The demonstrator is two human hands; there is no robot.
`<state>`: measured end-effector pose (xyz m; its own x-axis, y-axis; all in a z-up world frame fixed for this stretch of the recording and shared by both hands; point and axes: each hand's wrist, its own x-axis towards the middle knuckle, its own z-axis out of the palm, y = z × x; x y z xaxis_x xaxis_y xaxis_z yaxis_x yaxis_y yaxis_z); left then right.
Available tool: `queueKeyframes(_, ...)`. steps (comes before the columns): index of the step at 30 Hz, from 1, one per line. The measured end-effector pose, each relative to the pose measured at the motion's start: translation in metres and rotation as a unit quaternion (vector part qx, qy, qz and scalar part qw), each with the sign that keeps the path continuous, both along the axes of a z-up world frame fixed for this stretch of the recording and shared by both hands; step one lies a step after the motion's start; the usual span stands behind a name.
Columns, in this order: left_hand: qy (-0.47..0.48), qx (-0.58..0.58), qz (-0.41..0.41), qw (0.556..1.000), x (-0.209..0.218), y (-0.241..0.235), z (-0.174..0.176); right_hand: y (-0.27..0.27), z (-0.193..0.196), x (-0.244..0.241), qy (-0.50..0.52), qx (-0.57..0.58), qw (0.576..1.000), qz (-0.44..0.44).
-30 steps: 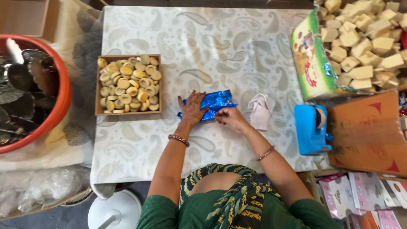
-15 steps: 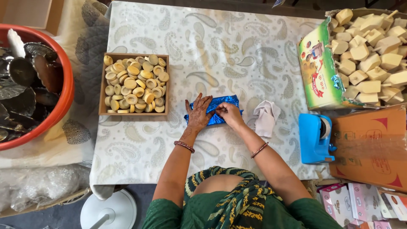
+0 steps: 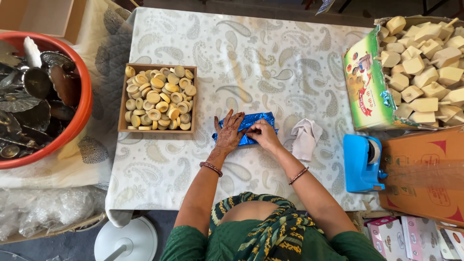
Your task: The person wraps gold-colored circular items in blue foil and white tissue paper, using a tape dispenser to secure the packaging.
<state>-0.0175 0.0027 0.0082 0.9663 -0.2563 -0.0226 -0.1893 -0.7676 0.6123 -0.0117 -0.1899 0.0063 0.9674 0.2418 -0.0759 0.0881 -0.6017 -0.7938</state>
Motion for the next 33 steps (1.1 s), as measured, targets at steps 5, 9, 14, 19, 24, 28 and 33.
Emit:
queueKeyframes(5, -0.004, 0.002, 0.0, 1.0, -0.001, 0.0, -0.001, -0.003, -0.009, 0.005, 0.051, 0.021, 0.998, 0.003)
queueKeyframes(9, -0.004, 0.003, 0.005, 1.0, -0.001, -0.002, 0.0, -0.001, -0.007, 0.009, 0.064, 0.013, 0.998, 0.006)
queueKeyframes(14, -0.013, 0.013, 0.005, 1.0, 0.0, -0.001, -0.005, 0.007, -0.002, 0.006, 0.023, -0.019, 0.999, -0.012)
queueKeyframes(19, -0.028, 0.018, 0.01, 0.999, -0.001, -0.001, -0.004, 0.014, 0.001, 0.0, -0.037, -0.051, 0.997, -0.044)
queueKeyframes(24, -0.021, 0.005, 0.009, 1.0, -0.003, -0.002, -0.001, 0.025, 0.036, -0.005, -0.005, -0.04, 0.992, -0.116)
queueKeyframes(28, -0.019, 0.004, 0.009, 1.0, -0.003, -0.001, 0.001, 0.023, 0.023, -0.013, -0.037, -0.052, 0.992, -0.107)
queueKeyframes(33, -0.025, 0.006, 0.01, 1.0, -0.003, -0.002, -0.001, 0.02, 0.013, -0.025, -0.141, -0.059, 0.986, -0.067)
